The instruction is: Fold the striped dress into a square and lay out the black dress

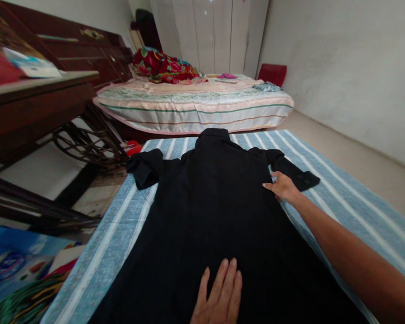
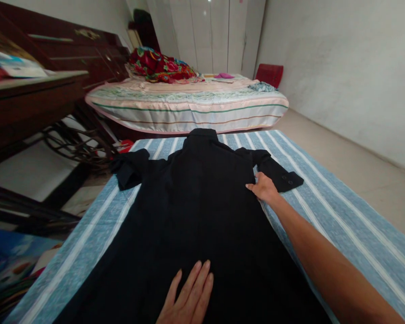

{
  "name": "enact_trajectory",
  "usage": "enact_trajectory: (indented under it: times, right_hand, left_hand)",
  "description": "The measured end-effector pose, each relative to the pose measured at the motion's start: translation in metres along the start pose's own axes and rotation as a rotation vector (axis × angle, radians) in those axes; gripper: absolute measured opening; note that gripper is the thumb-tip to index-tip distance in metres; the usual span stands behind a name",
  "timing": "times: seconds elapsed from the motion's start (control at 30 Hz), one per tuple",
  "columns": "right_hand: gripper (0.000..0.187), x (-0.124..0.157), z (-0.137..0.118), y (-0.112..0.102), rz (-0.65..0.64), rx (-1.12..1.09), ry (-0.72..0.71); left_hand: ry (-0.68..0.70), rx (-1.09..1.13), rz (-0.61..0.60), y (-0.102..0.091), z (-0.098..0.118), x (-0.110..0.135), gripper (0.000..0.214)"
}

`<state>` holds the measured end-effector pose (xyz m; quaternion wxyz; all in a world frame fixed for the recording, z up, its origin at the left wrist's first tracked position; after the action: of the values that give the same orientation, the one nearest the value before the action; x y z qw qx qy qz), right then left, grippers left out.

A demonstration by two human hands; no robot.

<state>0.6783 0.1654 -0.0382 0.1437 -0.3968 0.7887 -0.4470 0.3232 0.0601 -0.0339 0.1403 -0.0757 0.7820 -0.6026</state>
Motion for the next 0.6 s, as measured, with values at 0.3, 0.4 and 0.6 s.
enact_trajectory:
  times: [0.3,0.4,0.6]
  right_hand:
    - [0.023,0.019,0.014,-0.009,0.032,-0.018,0.019]
    - [0.036,0.032,0.016,-0.008,-0.053,-0.02,0.004]
    - [0.04,0.105,0.036,-0.012,-0.345,0.067,-0.033]
  left_hand:
    - [-0.063,0.093,-0.141,-0.007,0.005,-0.004,0.069]
    - [-0.083,0.121,-0.165,-0.007,0.006,-0.005,0.067]
    - [-0.097,0.218,-0.208,-0.008,0.003,-0.01,0.063]
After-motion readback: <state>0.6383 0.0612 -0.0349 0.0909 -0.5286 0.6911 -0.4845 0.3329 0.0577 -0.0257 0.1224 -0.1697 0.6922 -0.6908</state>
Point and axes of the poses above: each hand's wrist, its own x-axis away from the middle knuckle, its own y-axis out of the palm, z = x × y, the point moved 8 cm from there along -x, towards the middle knuckle, and after that the axes turned 5 degrees about -z, right-handed, at the moved point
